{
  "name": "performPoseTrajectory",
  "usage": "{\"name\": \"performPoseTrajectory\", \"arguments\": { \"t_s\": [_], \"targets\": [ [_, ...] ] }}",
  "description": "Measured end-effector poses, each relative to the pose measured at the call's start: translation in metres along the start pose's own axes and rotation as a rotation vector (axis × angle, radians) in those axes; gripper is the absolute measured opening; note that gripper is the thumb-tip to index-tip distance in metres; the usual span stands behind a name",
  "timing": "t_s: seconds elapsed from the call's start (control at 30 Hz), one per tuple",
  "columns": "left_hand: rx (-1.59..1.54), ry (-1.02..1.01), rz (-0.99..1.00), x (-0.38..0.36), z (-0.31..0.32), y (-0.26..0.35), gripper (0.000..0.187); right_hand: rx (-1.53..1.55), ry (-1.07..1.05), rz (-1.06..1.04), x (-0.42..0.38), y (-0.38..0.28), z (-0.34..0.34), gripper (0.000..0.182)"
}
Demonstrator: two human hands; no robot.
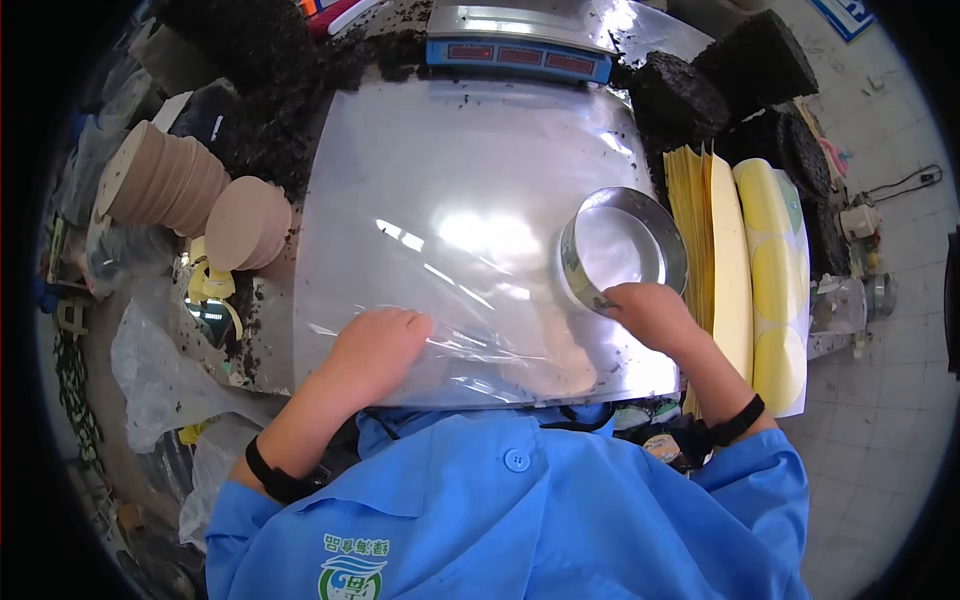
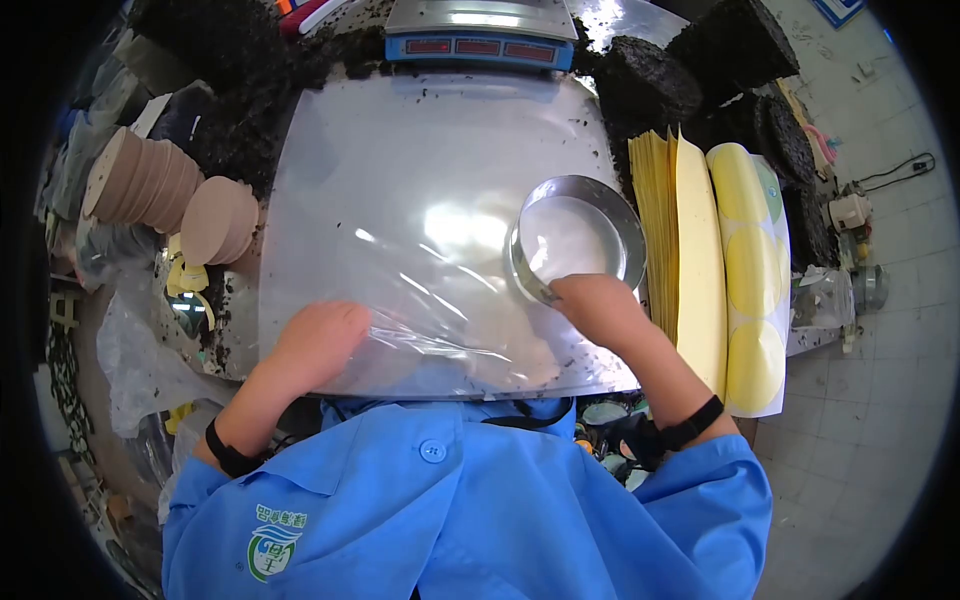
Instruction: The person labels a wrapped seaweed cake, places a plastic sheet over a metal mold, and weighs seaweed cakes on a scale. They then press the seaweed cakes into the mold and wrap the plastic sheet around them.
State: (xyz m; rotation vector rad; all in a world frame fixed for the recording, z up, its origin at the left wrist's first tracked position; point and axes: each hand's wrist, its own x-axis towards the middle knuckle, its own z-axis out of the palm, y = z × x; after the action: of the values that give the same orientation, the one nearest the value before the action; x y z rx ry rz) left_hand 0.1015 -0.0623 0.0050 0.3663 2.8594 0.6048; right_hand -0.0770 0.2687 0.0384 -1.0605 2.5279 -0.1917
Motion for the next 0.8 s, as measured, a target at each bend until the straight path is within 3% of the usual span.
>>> {"name": "performPoseTrajectory", "arguments": {
  "t_s": [0.03,0.17,0.23,0.27,0.3,0.33,0.43,0.5,0.6,0.67,0.73,0.77,0.8],
  "targets": [
    [-0.043,-0.1,-0.135,-0.002,0.0,0.004,0.016,0.0,-0.001,0.038,-0.007,0.0,-0.013,0.022],
    [0.039,-0.239,-0.234,0.032,-0.008,0.0,0.012,0.031,0.097,0.127,-0.032,-0.005,-0.079,0.018],
    [-0.152,0.025,-0.274,0.06,-0.023,-0.008,0.013,0.132,0.336,0.099,-0.045,-0.035,-0.102,0.014],
    [-0.08,-0.024,-0.223,0.074,-0.025,-0.013,0.015,-0.003,0.532,-0.145,-0.05,-0.045,-0.095,0.015],
    [-0.002,-0.07,-0.174,0.091,-0.027,-0.021,0.017,-0.043,0.529,-0.205,-0.056,-0.062,-0.09,0.011],
    [-0.023,0.019,-0.175,0.11,-0.035,-0.031,0.017,-0.014,0.584,-0.454,-0.057,-0.075,-0.081,0.019],
    [-0.239,0.126,-0.236,0.145,-0.104,-0.023,0.015,-0.133,0.349,-0.759,-0.057,-0.105,-0.019,0.024],
    [-0.172,0.196,-0.159,0.127,-0.145,-0.003,0.015,-0.121,-0.024,-0.698,-0.045,-0.094,0.028,0.014],
    [0.187,0.335,0.07,0.076,-0.152,0.018,0.023,-0.153,0.019,-0.592,-0.023,-0.104,0.026,0.013],
    [0.282,0.155,0.041,0.028,-0.145,0.046,0.032,-0.121,0.074,-0.486,0.011,-0.114,0.019,0.009],
    [0.289,0.341,0.291,-0.001,-0.104,0.041,0.037,-0.092,-0.139,-0.24,0.059,-0.116,0.011,0.023],
    [0.31,0.361,0.286,-0.012,-0.087,0.041,0.039,-0.098,-0.128,-0.239,0.064,-0.111,0.02,0.023],
    [0.326,0.386,0.279,-0.019,-0.071,0.04,0.042,-0.151,0.212,-0.336,0.063,-0.105,0.034,0.032]
  ]
}}
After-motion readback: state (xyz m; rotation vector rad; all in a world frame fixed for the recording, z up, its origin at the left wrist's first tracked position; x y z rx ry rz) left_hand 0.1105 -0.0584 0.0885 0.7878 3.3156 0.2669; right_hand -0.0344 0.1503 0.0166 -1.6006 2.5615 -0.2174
